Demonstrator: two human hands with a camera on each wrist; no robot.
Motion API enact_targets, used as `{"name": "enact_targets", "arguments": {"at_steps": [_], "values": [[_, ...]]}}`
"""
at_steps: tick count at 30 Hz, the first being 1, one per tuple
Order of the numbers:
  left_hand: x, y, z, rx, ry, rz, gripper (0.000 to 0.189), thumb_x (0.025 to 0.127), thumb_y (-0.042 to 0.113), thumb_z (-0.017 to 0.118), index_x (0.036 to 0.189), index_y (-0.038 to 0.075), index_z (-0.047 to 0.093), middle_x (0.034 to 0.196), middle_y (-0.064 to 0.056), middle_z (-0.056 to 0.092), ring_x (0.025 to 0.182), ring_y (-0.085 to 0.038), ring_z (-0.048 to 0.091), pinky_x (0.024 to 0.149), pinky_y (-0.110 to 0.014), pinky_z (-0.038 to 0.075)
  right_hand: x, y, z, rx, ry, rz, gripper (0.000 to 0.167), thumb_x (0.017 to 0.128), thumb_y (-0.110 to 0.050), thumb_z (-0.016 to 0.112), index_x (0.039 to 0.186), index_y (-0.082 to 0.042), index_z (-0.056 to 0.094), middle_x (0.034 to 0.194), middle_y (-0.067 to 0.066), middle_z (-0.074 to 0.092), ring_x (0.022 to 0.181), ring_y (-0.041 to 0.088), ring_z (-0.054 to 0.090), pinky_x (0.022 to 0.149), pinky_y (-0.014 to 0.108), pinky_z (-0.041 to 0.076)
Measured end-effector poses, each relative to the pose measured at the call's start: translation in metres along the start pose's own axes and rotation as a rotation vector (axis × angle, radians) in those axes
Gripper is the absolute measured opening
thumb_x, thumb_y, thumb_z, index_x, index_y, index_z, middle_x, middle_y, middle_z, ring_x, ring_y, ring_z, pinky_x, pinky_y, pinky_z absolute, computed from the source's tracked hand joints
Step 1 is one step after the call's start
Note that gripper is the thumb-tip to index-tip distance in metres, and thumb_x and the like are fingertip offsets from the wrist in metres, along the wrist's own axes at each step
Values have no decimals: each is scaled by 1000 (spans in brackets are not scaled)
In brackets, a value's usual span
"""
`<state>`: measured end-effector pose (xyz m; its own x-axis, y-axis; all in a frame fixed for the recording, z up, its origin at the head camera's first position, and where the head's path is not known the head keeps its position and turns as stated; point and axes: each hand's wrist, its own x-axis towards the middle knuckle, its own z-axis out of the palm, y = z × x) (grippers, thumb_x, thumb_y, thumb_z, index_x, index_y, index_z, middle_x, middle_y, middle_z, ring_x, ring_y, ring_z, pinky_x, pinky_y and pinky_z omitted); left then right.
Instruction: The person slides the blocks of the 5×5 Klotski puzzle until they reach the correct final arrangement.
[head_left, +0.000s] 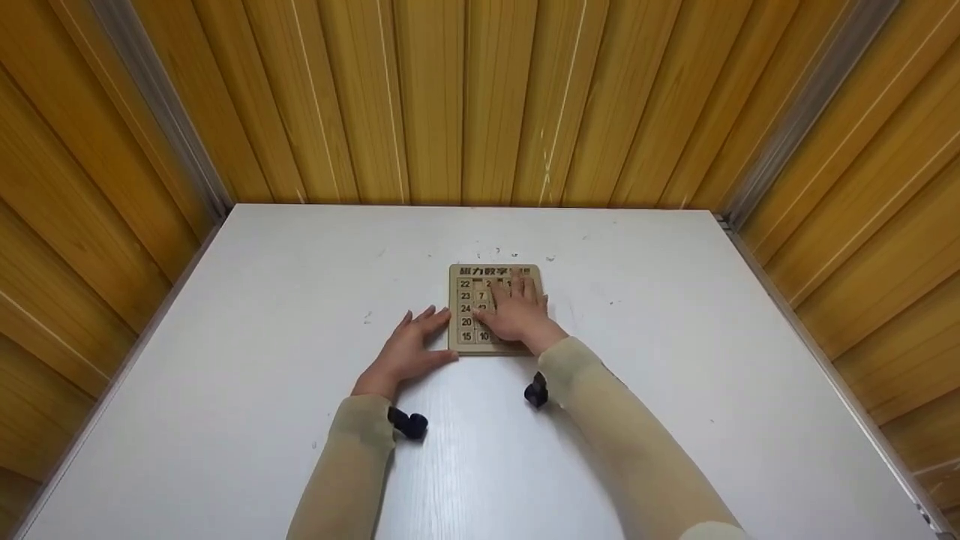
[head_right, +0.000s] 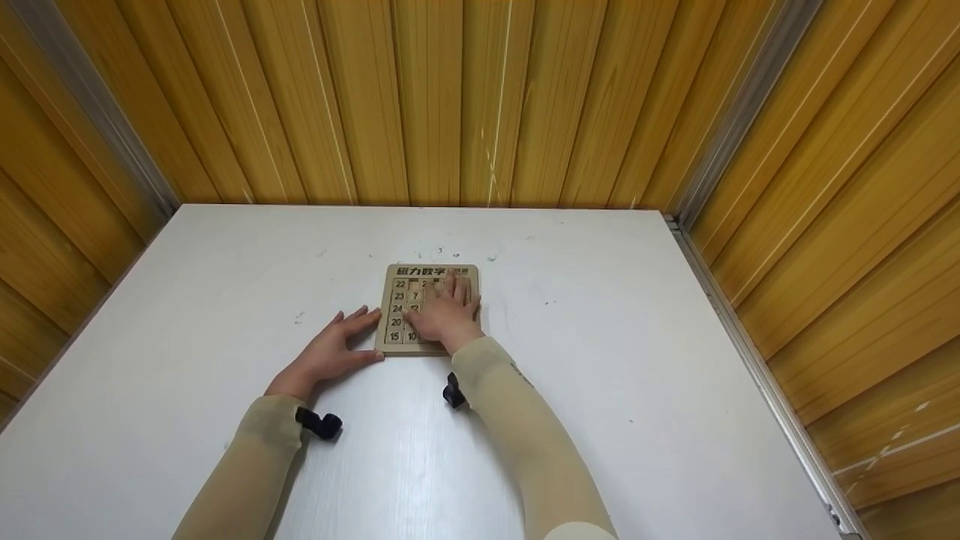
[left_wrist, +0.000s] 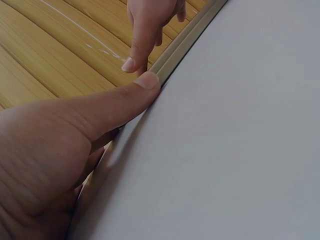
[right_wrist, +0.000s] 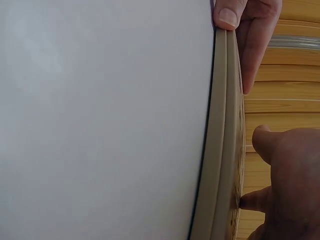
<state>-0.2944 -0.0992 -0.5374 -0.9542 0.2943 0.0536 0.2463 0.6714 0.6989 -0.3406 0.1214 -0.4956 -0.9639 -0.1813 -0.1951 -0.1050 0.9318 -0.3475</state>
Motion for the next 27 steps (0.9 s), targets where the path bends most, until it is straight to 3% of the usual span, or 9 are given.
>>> {"name": "enact_targets", "arguments": {"at_steps": [12,18,27], "values": [[-1,0,1,-8,2,-32,82,84,34,85,155,18,47,162,4,44,160,-20,26,136,-44,4,2,-10,5,-46,-2,-46,82,102,-65,42,166,-20,17,172,21,-12,159,47,-6,123,79,8],[-1,2,2,-9,-11,-73,83,84,37,85,156,22,45,163,7,43,160,-18,23,136,-44,4,-2,-2,3,18,-25,-27,83,102,-66,43,167,-22,15,173,17,-14,160,42,-11,127,73,1],[0,1,1,0,0,-41,82,85,35,85,155,19,47,162,5,45,159,-18,26,136,-41,3,-10,7,0,-9,-10,-37,86,102,-67,41,167,-17,15,173,22,0,161,44,-8,125,76,0]]}}
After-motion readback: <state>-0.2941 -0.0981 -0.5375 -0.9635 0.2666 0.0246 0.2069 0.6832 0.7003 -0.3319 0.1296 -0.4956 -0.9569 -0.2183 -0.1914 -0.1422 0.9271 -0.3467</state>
